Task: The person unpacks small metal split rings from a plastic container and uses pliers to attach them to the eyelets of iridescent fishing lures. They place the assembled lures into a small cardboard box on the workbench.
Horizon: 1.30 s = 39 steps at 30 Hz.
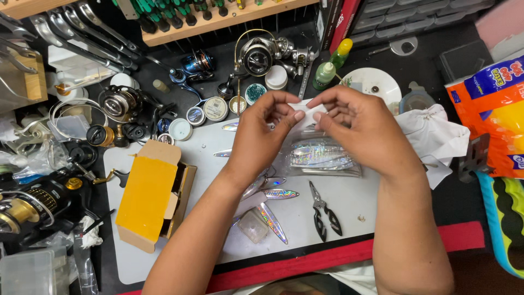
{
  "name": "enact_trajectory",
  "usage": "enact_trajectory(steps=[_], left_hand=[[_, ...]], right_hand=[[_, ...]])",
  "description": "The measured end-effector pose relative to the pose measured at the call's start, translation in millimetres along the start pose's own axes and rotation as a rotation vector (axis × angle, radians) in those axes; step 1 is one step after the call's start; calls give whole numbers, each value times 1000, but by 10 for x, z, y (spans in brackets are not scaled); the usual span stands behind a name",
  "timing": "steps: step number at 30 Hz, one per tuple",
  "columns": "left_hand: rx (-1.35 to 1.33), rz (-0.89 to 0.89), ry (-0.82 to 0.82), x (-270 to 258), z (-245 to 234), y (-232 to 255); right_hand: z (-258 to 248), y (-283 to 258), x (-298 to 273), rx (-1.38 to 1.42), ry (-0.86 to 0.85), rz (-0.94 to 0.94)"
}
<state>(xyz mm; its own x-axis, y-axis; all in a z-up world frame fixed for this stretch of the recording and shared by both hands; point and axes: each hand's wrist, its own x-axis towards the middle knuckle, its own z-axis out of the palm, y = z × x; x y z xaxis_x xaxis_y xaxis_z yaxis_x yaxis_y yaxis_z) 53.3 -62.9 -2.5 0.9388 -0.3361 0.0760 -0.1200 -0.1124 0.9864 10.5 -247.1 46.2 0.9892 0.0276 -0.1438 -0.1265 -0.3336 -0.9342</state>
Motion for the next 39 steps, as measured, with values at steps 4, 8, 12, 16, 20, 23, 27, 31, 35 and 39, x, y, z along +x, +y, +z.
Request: enact_trajectory(steps=[4, 8, 12, 16, 20, 23, 27, 31, 35, 39], left_hand=[[207, 95, 23, -119, -96, 174], [383, -25, -52, -469, -285, 186], [677, -93, -245, -914, -460, 132], [754, -3, -280, -1309, -573, -77], [780, -1, -238, -1438, -607, -135], [754, -74, -257, -1400, -616, -157], [776, -130, -293, -1276, -606, -169], [912, -146, -342, -1280, -535, -261], [961, -131, -372, -1247, -553, -226], [605, -239, -273, -1042, -623, 86]], right_hand=[[-58, 95, 77, -182, 166, 68], [-92, 306, 156, -367, 184, 117], [-45, 420, 204, -559, 166, 116], [4, 443, 188, -659, 164, 110], [50, 450, 174, -720, 236, -132], [118, 383, 156, -694, 254, -250], [253, 158, 101, -595, 78, -374], [393, 83, 69, -588, -101, -562], [405, 99, 79, -574, -113, -608], [348, 9, 52, -451, -134, -519]])
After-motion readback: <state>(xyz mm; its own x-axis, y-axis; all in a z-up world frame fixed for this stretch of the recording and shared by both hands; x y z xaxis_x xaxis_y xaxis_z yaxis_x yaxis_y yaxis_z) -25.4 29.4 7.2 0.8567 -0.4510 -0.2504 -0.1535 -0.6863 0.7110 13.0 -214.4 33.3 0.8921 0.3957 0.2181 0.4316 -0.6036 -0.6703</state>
